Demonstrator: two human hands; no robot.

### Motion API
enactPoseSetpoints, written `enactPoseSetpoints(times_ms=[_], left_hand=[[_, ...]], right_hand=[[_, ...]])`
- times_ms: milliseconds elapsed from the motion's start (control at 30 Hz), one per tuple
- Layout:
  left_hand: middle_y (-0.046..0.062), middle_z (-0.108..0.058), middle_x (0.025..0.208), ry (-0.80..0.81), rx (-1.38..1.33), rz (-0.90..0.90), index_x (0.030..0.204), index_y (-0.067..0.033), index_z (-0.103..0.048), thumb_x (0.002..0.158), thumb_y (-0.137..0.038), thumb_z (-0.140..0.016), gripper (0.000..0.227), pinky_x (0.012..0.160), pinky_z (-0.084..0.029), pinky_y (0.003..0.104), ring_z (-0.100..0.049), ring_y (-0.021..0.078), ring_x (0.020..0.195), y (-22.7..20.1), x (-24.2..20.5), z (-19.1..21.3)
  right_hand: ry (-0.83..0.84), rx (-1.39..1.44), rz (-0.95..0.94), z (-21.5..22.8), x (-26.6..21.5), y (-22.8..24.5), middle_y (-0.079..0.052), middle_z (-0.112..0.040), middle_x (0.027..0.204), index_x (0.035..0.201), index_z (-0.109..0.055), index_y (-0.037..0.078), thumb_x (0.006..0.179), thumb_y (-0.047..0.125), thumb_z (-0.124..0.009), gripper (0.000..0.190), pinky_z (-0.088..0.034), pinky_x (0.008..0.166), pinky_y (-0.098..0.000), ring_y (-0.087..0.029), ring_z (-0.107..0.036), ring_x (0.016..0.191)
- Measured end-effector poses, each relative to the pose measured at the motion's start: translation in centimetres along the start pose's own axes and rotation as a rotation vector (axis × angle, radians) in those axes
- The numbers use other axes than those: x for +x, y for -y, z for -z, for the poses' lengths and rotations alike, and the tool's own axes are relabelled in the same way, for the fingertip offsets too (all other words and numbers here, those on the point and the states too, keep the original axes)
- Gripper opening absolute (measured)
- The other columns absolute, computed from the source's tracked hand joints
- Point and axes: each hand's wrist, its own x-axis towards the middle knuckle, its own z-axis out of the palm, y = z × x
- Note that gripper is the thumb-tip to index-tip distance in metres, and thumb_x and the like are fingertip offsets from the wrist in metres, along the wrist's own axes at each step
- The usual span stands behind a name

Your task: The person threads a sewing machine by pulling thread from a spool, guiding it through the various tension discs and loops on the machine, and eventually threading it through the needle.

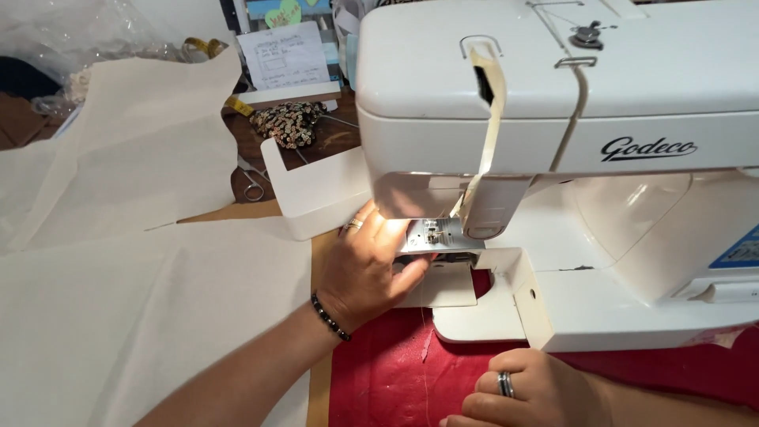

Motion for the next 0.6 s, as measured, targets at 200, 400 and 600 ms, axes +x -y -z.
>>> enactPoseSetpoints(times_ms=[200, 400, 600], left_hand=[[0.020, -0.068, 0.099, 0.020, 0.011, -0.127, 0.119, 0.0082, -0.063, 0.094, -0.020, -0.069, 0.038, 0.105, -0.049, 0.046, -0.062, 0.0378, 0.091, 0.5, -0.4, 0.4], [0.014, -0.066, 0.098, -0.046, 0.063, -0.085, 0.117, 0.0025, -0.064, 0.094, -0.028, -0.071, 0.038, 0.085, -0.054, 0.043, -0.062, 0.0348, 0.097, 0.6, -0.9, -0.5], [0.018, -0.067, 0.116, -0.051, 0.050, -0.110, 0.126, 0.0041, -0.062, 0.098, -0.026, -0.067, 0.042, 0.106, -0.051, 0.044, -0.063, 0.0376, 0.111, 1.0, -1.4, -0.9]], right_hand=[[-0.025, -0.066, -0.036, 1.2, 1.5, 0.6, -0.005, -0.068, 0.085, 0.108, -0.068, 0.002, 0.106, 0.016, -0.061, 0.016, -0.050, 0.054, -0.0273, -0.015, -0.066, 0.065], [-0.029, -0.102, -0.029, 0.4, 2.2, 1.0, -0.002, -0.066, 0.078, 0.104, -0.068, 0.003, 0.102, 0.016, -0.067, 0.014, -0.045, 0.050, -0.0241, -0.011, -0.063, 0.061], [-0.031, -0.126, -0.018, 0.0, 2.3, 1.0, -0.002, -0.065, 0.078, 0.102, -0.068, 0.003, 0.101, 0.016, -0.070, 0.013, -0.047, 0.051, -0.0234, -0.009, -0.065, 0.062]])
